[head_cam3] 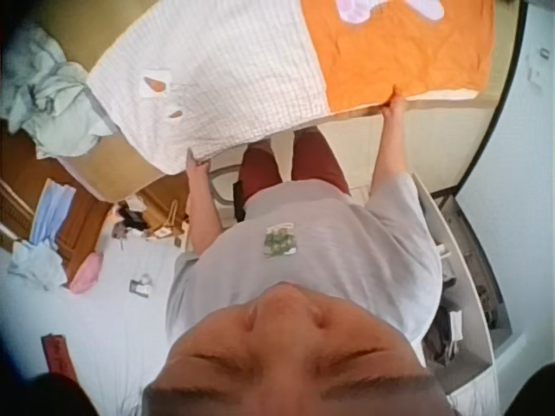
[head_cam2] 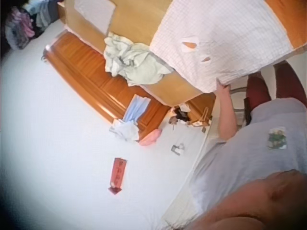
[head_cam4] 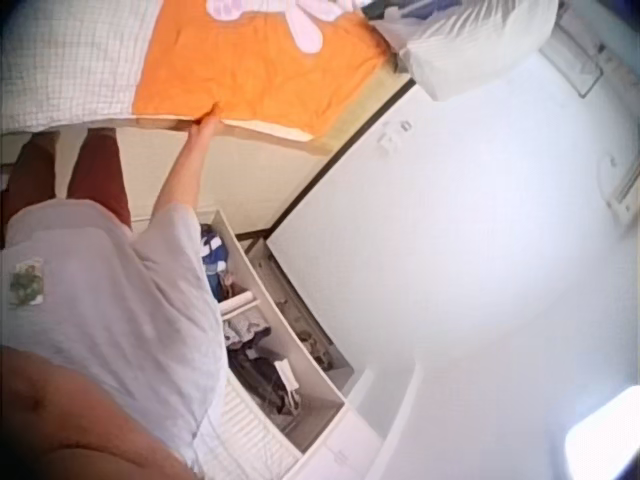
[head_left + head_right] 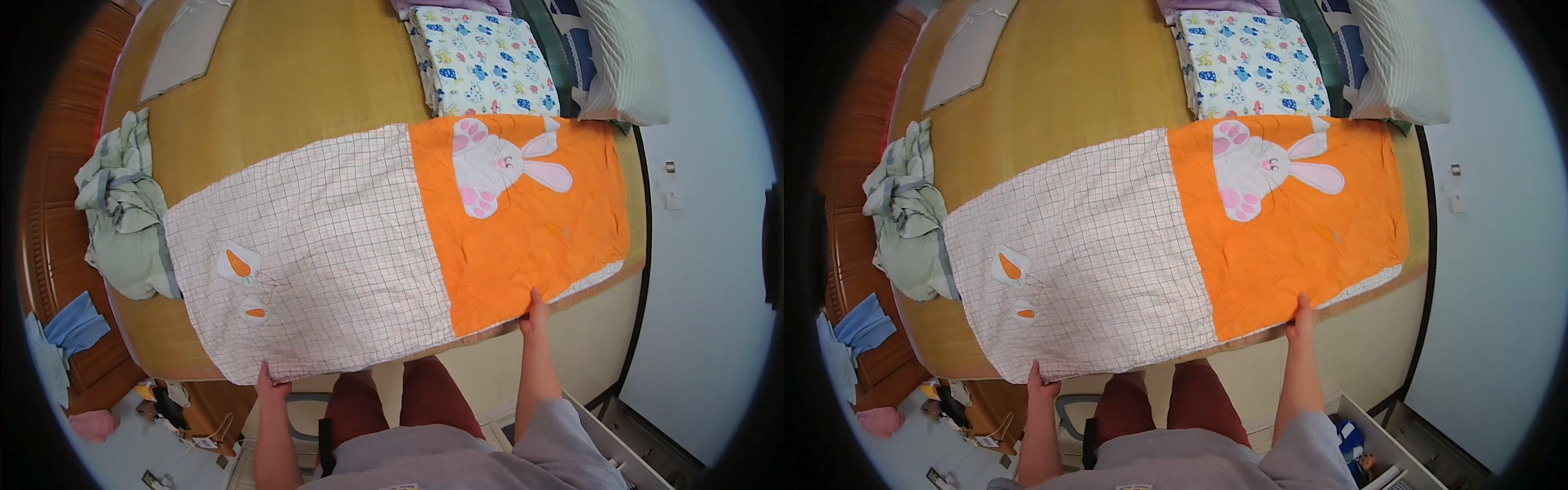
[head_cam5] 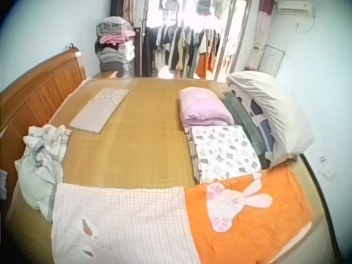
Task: The person folds a purple floral quilt, a white quilt with blue patterns, and an orange blanket with a rabbit design on a bed.
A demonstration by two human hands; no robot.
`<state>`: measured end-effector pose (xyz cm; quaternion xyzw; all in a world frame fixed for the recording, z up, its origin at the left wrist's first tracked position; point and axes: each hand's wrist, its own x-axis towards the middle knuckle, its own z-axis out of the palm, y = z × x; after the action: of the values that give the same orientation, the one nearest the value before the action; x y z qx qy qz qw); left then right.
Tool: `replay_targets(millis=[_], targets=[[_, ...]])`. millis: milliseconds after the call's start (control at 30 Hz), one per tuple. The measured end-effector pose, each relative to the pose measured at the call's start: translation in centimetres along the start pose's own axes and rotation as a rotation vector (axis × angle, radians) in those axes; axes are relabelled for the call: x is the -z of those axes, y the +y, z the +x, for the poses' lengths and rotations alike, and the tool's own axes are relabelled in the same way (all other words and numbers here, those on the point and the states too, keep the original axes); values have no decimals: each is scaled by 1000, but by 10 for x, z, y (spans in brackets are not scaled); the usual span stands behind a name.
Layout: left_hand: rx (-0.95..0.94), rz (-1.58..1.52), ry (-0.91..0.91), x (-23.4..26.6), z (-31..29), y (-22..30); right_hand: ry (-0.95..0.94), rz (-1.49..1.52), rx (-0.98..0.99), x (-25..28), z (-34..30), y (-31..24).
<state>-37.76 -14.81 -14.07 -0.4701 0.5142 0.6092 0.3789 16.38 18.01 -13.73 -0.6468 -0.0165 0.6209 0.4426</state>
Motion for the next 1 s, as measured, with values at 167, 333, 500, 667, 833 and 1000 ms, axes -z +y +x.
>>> replay_targets(millis=[167, 333, 500, 667, 833, 1000], targets=[[6, -27, -60, 5, 1, 5, 268, -222, 384, 14, -9, -2], [-185, -162, 20, 21, -15, 10, 420, -326, 352, 39, -4, -10], [-428, -251, -104, 26, -56, 29, 152, 52, 316, -1, -20, -52], [-548, -161, -129, -28, -77, 83, -146, 193, 277, -59, -19, -104], [-624, -187, -236, -117, -63, 140, -177, 85, 359, -147, 27, -148], [-607, -220, -311, -199, -25, 179, -145, -57, 390, -238, 75, -164]])
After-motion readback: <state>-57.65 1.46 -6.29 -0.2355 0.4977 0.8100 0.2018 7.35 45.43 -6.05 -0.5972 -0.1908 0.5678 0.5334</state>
